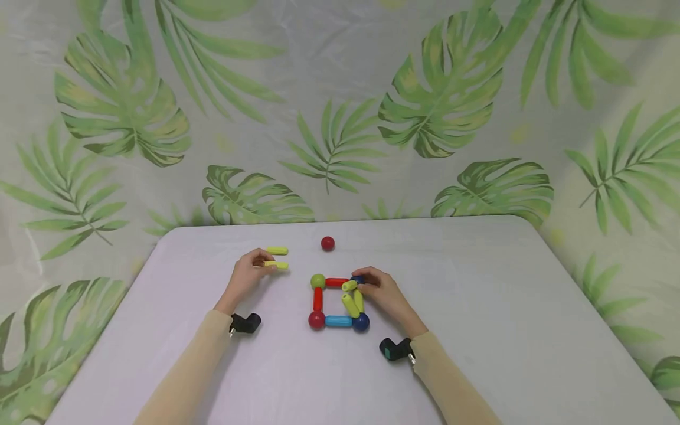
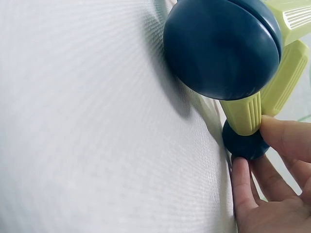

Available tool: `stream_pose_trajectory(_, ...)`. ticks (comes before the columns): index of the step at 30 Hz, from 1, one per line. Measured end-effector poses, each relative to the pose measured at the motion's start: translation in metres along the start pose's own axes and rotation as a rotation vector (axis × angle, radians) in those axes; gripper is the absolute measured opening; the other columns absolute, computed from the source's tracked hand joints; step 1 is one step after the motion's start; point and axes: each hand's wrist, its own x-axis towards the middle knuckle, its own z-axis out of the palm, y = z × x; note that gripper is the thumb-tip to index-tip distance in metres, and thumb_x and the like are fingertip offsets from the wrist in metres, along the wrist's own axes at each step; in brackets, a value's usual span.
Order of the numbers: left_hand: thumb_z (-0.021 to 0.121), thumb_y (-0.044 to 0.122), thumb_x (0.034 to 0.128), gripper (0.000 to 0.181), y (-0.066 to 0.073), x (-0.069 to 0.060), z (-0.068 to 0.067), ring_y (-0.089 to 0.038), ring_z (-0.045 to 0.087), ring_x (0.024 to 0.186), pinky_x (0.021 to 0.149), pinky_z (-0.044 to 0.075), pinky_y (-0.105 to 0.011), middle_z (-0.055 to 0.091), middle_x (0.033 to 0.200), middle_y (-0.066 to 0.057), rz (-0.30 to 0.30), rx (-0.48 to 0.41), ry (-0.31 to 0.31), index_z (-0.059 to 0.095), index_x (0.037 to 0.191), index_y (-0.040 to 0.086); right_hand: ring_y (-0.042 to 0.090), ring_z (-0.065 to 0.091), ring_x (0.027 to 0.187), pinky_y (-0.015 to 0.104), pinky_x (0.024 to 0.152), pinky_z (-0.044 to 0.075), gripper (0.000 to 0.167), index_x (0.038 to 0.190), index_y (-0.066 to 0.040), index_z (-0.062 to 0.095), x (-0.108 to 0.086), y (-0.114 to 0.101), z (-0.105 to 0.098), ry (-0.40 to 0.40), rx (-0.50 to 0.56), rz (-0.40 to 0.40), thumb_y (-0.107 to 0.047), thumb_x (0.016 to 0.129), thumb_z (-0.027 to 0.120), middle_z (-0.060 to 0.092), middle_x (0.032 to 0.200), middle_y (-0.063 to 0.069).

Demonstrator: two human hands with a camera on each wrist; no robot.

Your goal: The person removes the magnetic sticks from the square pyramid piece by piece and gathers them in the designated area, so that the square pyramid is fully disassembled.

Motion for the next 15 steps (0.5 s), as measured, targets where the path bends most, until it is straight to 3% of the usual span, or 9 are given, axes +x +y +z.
stream_pose_trajectory(6,0.071,0.001,0.0843,0.014,-0.013,0.022,-0.006,-0.03,0.059,0.096,0.08,0.048,-0.038,0.063,0.104,-0.015,-0.009,0.057,0.013,0.063,0.096,0.001,0.031,0.05,0.118,0.046,0.101,0.039,0.03,0.125,-0.002,0.057,0.0,0.001,0.001,0.002,-0.001,0.003,-0.004,0.095,0.056,0.055,0.127,0.015)
stream_pose_trajectory(15,0.071,-0.001,0.0831,0.011,-0.014,0.037,-0.006,-0.029,0.057,0.086,0.078,0.047,-0.039,0.062,0.094,-0.016,0.046,0.151,0.031,0.063,0.091,-0.001,0.031,0.051,0.117,0.046,0.101,0.039,0.03,0.125,-0.003,0.057,-0.001,0.0,0.001,0.01,-0.011,0.0,-0.003,0.095,0.055,0.056,0.126,0.014)
